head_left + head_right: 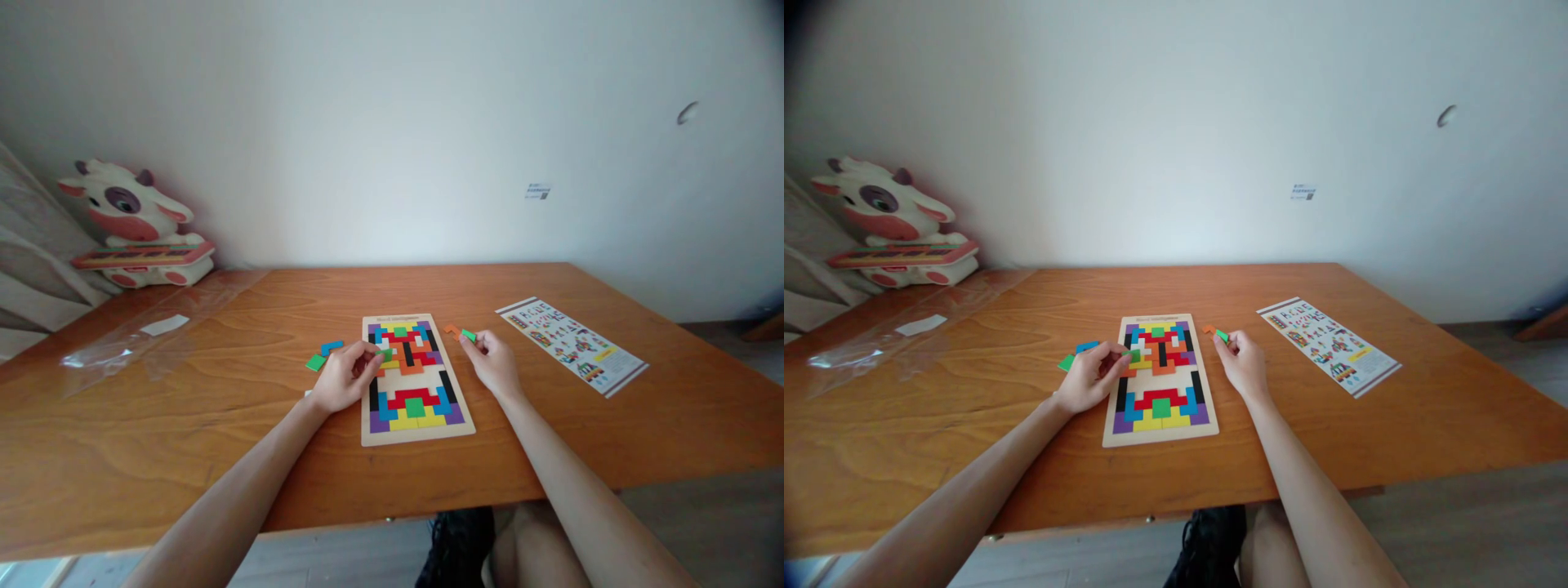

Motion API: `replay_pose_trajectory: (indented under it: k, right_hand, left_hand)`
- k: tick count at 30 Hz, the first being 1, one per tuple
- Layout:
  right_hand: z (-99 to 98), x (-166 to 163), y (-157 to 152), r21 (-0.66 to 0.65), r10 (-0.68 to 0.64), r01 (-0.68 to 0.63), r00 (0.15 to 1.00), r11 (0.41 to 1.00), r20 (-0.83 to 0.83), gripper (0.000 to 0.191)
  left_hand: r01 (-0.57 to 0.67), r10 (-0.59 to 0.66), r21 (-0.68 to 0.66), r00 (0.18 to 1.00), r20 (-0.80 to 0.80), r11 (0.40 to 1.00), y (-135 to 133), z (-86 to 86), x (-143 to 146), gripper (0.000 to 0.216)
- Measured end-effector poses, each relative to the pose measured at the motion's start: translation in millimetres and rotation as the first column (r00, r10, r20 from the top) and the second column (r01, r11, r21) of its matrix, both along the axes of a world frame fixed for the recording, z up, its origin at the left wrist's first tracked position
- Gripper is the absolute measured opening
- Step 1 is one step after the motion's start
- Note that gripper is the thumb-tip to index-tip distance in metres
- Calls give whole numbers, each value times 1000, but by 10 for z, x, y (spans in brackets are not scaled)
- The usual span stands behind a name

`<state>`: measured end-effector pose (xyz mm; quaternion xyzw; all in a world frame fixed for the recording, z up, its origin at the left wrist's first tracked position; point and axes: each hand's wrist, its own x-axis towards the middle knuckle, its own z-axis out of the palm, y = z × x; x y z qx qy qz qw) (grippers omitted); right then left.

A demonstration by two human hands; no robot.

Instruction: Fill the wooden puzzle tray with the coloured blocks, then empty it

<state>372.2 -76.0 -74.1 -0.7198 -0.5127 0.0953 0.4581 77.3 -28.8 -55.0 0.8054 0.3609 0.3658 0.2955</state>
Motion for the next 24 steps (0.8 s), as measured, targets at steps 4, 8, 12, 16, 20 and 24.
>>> replay_pose_trajectory:
  k: [4,8,12,16,20,24]
  right_hand:
    - [-14,10,-1,6,8,-8,1000,1000,10,52]
    - [-12,12,15,1,2,-2,1000,1000,21,53]
    - [-13,19,29,0,20,-20,1000,1000,1,50]
    - [-22,40,48,18,31,-31,1000,999,1,46]
    - [-26,73,106,14,11,-11,1000,1000,-3,48]
    - [-42,114,191,15,-20,20,1000,1000,5,56]
  left_hand:
    - [12,-11,55,1000,-25,998,1,-4,1,22]
    - [-5,8,71,999,-45,997,7,20,7,23]
    - [-25,27,58,999,-41,998,13,28,7,26]
    - [-32,36,95,999,-40,995,26,24,1,24]
    - [-89,93,84,995,-42,992,83,28,-45,24]
    - [-216,215,10,974,69,976,206,-9,-123,24]
